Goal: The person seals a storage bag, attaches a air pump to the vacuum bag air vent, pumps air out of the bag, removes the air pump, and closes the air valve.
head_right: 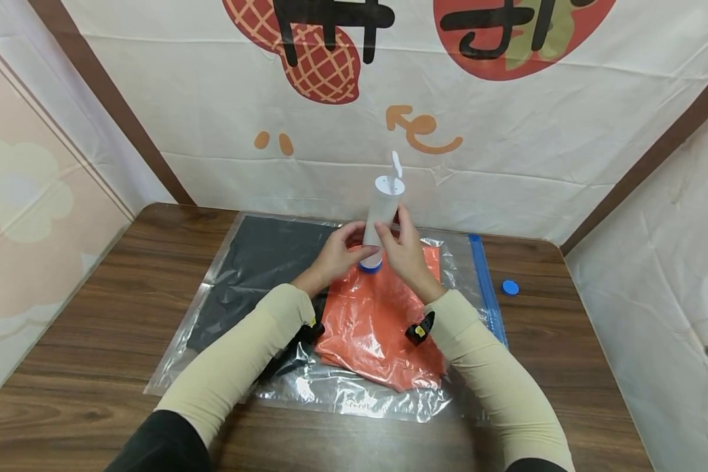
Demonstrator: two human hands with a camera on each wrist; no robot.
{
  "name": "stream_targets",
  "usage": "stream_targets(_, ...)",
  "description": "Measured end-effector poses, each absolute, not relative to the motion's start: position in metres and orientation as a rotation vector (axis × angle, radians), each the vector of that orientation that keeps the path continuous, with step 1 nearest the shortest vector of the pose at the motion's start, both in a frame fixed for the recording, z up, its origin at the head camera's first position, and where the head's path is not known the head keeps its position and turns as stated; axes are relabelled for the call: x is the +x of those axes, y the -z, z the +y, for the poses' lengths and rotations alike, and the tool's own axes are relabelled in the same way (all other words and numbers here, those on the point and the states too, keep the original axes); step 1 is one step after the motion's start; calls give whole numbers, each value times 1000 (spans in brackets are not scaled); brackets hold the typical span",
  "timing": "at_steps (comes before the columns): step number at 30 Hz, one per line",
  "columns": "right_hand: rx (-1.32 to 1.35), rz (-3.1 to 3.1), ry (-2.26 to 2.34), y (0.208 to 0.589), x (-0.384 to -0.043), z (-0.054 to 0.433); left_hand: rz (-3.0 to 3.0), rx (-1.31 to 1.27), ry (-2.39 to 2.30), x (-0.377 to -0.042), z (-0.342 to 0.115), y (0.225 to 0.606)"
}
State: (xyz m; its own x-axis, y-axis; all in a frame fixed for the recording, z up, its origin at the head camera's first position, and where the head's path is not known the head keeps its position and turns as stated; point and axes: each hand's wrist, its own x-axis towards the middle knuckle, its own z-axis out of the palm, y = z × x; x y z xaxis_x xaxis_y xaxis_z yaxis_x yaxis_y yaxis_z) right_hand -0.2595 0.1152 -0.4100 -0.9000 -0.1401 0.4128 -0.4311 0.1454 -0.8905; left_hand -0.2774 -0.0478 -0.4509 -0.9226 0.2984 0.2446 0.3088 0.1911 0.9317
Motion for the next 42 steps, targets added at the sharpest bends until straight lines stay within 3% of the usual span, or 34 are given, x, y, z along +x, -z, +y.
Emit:
stream_targets(13,697,-2246,-1817,407,-257,124,-2520,-689,1797,-270,-56,440)
stream_targets(22,659,-2543,-1591,409,-249,155,-2648,-739,1660,-258,-92,423)
stream_targets(33,876,-3301,-620,431,-222,201,-2736,-600,1515,-237,-172,396)
stream_targets(42,940,-3357,-564,440,-209,213,-2894,-456,1247,-203,-259,379)
